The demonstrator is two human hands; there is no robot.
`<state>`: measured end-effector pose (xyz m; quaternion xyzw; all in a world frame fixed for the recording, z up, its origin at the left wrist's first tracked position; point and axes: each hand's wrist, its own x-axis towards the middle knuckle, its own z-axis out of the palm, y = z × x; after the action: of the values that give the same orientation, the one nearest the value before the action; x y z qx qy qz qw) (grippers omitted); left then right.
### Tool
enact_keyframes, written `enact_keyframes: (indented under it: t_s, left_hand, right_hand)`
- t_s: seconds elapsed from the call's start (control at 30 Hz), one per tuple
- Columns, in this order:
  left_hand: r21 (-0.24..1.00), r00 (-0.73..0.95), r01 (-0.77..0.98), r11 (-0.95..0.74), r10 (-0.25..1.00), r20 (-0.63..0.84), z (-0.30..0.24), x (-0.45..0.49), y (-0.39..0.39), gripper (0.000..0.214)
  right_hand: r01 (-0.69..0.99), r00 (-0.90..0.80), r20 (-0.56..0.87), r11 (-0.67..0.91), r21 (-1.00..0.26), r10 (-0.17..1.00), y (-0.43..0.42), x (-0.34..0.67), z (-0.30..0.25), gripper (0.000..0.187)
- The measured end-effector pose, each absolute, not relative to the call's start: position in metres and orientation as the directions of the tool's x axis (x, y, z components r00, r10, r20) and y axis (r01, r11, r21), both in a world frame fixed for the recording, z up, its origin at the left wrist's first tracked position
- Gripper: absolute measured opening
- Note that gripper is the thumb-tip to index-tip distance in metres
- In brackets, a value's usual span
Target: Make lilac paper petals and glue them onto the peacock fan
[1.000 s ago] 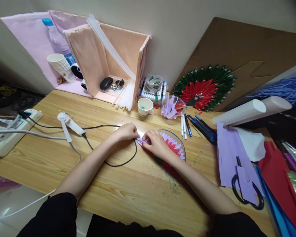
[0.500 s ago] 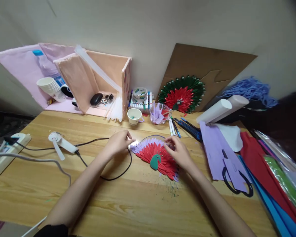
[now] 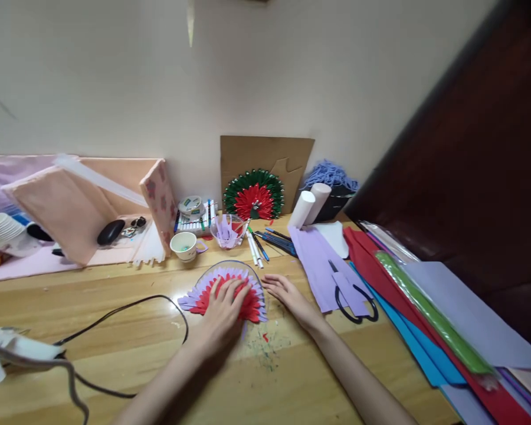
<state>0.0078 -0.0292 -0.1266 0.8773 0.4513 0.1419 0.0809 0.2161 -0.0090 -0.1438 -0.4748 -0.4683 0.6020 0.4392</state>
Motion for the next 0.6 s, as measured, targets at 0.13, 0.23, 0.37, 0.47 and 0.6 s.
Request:
enact_keyframes:
  t_s: [0.13, 0.23, 0.37, 0.47, 0.6]
  left_hand:
    - [0.323, 0.447, 0.798, -0.509, 0.859, 0.251, -0.124, 0.023, -0.024, 0.058]
    - [0.569, 0.430, 0.698, -0.434, 0.890, 0.151, -0.117, 0.058, -0.020, 0.035]
    - [0.756, 0.394, 0.598, -0.267, 0.919, 0.013, -0.108, 0.133, -0.014, 0.033]
    - [0.805, 0.467, 0.519, -0.287, 0.884, 0.014, -0.105, 0.192, -0.009, 0.030]
    - [0.816, 0.472, 0.554, -0.164, 0.869, -0.145, -0.114, 0.249, 0.002, 0.029]
  right_hand:
    - [0.161, -0.108, 0.031, 0.048, -0.986, 0.994, -0.001, 0.246, -0.127, 0.026]
    - [0.534, 0.168, 0.060, -0.040, -0.845, 0.984, -0.003, 0.296, -0.115, 0.022]
    - [0.684, 0.492, 0.027, -0.367, -0.631, 0.870, -0.019, 0.361, -0.118, 0.014]
    - [0.663, 0.552, -0.017, -0.450, -0.598, 0.834, -0.030, 0.381, -0.129, 0.019]
    - [0.635, 0.570, -0.030, -0.463, -0.618, 0.821, -0.032, 0.381, -0.137, 0.025]
